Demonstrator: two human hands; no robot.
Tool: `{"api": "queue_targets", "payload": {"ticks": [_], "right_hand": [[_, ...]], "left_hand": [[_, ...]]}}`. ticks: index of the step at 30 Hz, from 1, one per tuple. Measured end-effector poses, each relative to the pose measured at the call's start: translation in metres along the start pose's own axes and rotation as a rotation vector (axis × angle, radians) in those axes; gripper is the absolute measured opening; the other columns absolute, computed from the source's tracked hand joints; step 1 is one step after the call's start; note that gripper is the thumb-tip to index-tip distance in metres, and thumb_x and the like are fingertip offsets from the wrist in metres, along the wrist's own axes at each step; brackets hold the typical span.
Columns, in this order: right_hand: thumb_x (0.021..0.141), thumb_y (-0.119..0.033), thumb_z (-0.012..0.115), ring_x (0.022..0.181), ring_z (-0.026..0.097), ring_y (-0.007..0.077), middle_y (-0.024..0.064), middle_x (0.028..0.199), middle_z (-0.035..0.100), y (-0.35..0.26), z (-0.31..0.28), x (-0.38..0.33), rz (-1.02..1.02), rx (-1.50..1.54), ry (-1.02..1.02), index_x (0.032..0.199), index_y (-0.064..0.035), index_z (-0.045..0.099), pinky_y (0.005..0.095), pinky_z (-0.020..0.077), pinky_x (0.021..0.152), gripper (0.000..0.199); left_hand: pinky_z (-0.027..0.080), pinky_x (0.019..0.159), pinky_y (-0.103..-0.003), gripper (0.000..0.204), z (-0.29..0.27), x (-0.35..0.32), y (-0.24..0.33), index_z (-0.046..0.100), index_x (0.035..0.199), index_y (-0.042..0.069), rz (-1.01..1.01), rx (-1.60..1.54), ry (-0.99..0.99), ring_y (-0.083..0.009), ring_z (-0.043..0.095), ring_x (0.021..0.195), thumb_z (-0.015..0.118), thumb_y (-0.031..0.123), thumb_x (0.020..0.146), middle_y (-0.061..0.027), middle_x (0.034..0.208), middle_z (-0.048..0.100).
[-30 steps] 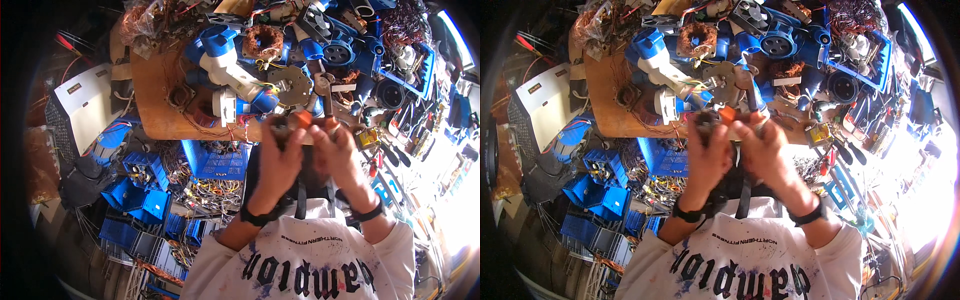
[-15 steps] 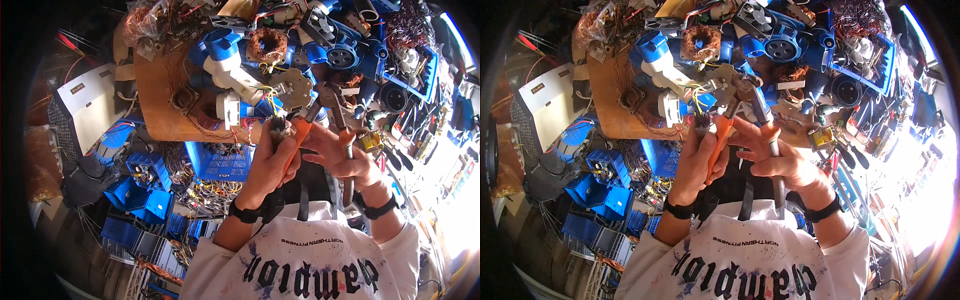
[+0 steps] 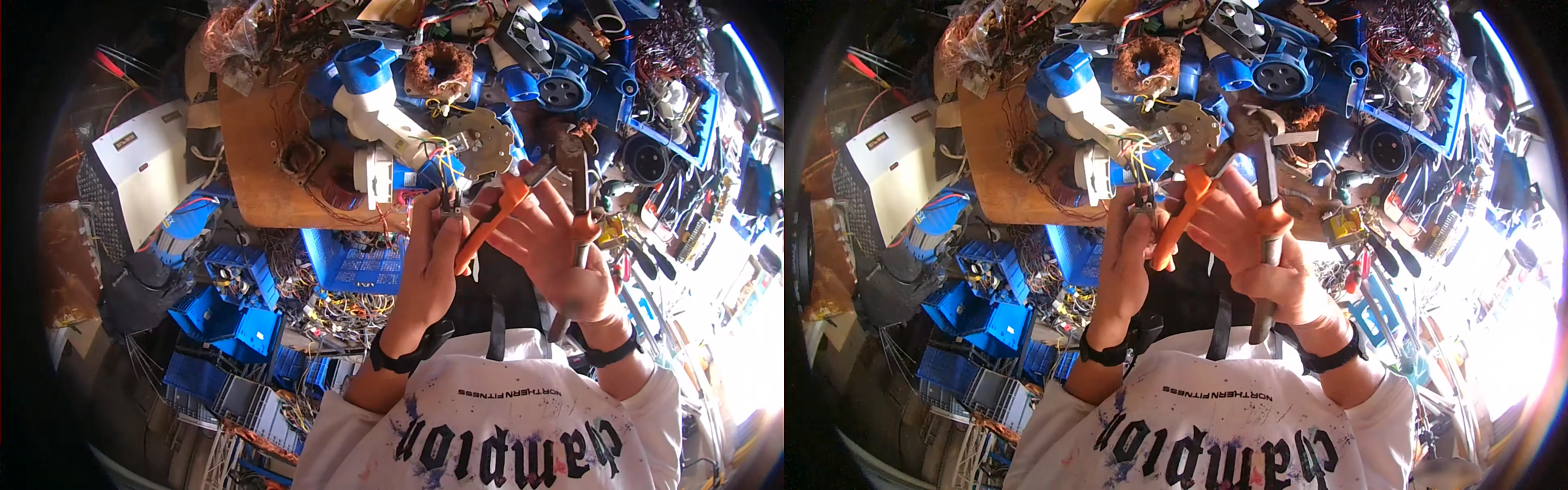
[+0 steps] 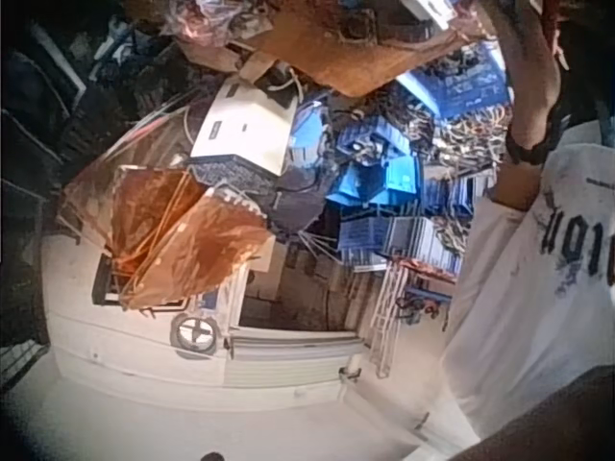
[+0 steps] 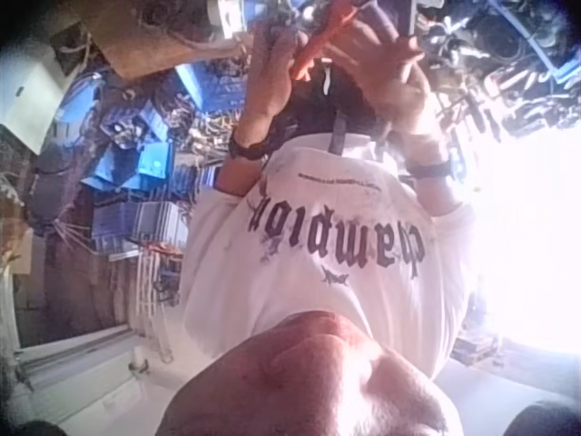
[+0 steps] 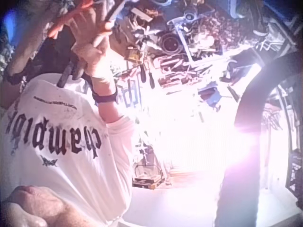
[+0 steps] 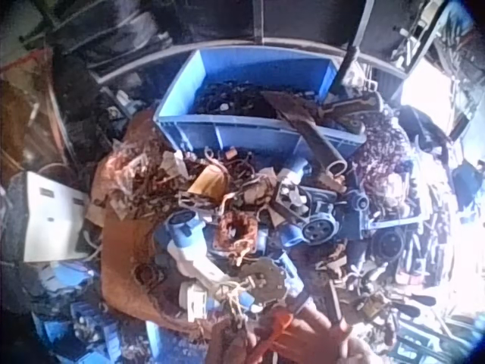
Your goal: The person uses a screwdriver to remove screws from a small electronic component with attached wires. They then use pliers to strip the insulation from the wire ends and separate the internal parts of the component. The task involves careful manipulation of small parts and tools in a cluttered workspace.
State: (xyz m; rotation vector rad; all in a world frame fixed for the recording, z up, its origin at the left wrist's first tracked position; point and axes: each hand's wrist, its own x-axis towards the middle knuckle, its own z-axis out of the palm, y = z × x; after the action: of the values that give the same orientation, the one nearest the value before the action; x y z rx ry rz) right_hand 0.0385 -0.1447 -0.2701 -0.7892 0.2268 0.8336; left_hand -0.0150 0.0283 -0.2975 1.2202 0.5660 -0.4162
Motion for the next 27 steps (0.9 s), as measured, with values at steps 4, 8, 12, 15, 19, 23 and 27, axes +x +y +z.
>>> {"api": "queue_targets", "payload": {"ticks": [4,8,12,15,19,23,27], "right_hand": [[0.065,0.001,0.052,0.139,0.03,0.0293,0.0166,0.15,0.03,-0.016,-0.004,-0.014,0.116,-0.167,0.066,0.15,-0.0067,0.015,0.0463,0.0229,0.113,0.094],[0.069,0.009,0.048,0.132,0.04,0.0216,0.0152,0.14,0.043,-0.016,-0.001,-0.023,0.261,-0.367,0.14,0.149,-0.0046,0.021,0.0367,0.0324,0.108,0.085],[0.067,0.004,0.052,0.121,0.049,0.0266,0.0192,0.132,0.05,-0.034,0.014,-0.017,0.506,-0.787,0.111,0.147,-0.0028,0.026,0.0342,0.0382,0.1,0.084],[0.066,0.002,0.054,0.118,0.05,0.0308,0.0217,0.13,0.049,-0.017,0.007,-0.016,0.451,-0.807,0.076,0.147,-0.0033,0.026,0.0357,0.0395,0.099,0.086],[0.066,0.0,0.055,0.114,0.051,0.0297,0.0202,0.127,0.049,-0.011,0.007,-0.013,0.531,-0.793,0.098,0.147,-0.0032,0.026,0.0355,0.041,0.096,0.086],[0.069,-0.001,0.057,0.103,0.054,0.0241,0.0172,0.121,0.05,-0.002,0.002,-0.012,0.424,-0.918,0.075,0.146,-0.0026,0.026,0.032,0.0459,0.088,0.083],[0.07,0.0,0.057,0.104,0.054,0.0234,0.0174,0.125,0.046,0.001,0.001,-0.015,0.37,-0.864,0.125,0.146,-0.002,0.027,0.0308,0.0469,0.086,0.082]], "left_hand": [[0.047,0.066,-0.024,0.041,0.007,-0.003,-0.013,0.031,0.137,0.003,0.083,0.182,0.033,-0.0101,0.055,0.081,0.042,0.018,0.1,-0.0048,0.095,0.055],[0.046,0.069,-0.025,0.045,-0.003,-0.007,-0.018,0.03,0.137,0.001,0.075,0.35,0.009,-0.0107,0.054,0.089,0.047,0.02,0.099,-0.0043,0.1,0.055],[0.045,0.071,-0.025,0.043,-0.006,-0.006,-0.021,0.034,0.133,0.002,0.077,0.31,0.016,-0.0107,0.054,0.089,0.05,0.022,0.098,-0.0048,0.103,0.056],[0.045,0.071,-0.025,0.043,-0.006,-0.005,-0.02,0.035,0.131,0.002,0.089,0.236,0.031,-0.0107,0.054,0.089,0.052,0.023,0.098,-0.0051,0.104,0.056],[0.045,0.071,-0.025,0.043,-0.005,-0.007,-0.015,0.036,0.131,0.002,0.055,0.218,0.037,-0.0104,0.053,0.089,0.052,0.024,0.098,-0.0051,0.104,0.056],[0.043,0.07,-0.024,0.034,0.0,-0.007,-0.014,0.042,0.123,-0.003,0.078,0.175,0.099,-0.0112,0.051,0.079,0.053,0.014,0.096,-0.0065,0.093,0.055],[0.044,0.072,-0.025,0.036,-0.001,-0.009,-0.009,0.041,0.124,-0.004,0.053,0.217,0.077,-0.0123,0.053,0.08,0.053,0.015,0.096,-0.0077,0.095,0.056]]}}
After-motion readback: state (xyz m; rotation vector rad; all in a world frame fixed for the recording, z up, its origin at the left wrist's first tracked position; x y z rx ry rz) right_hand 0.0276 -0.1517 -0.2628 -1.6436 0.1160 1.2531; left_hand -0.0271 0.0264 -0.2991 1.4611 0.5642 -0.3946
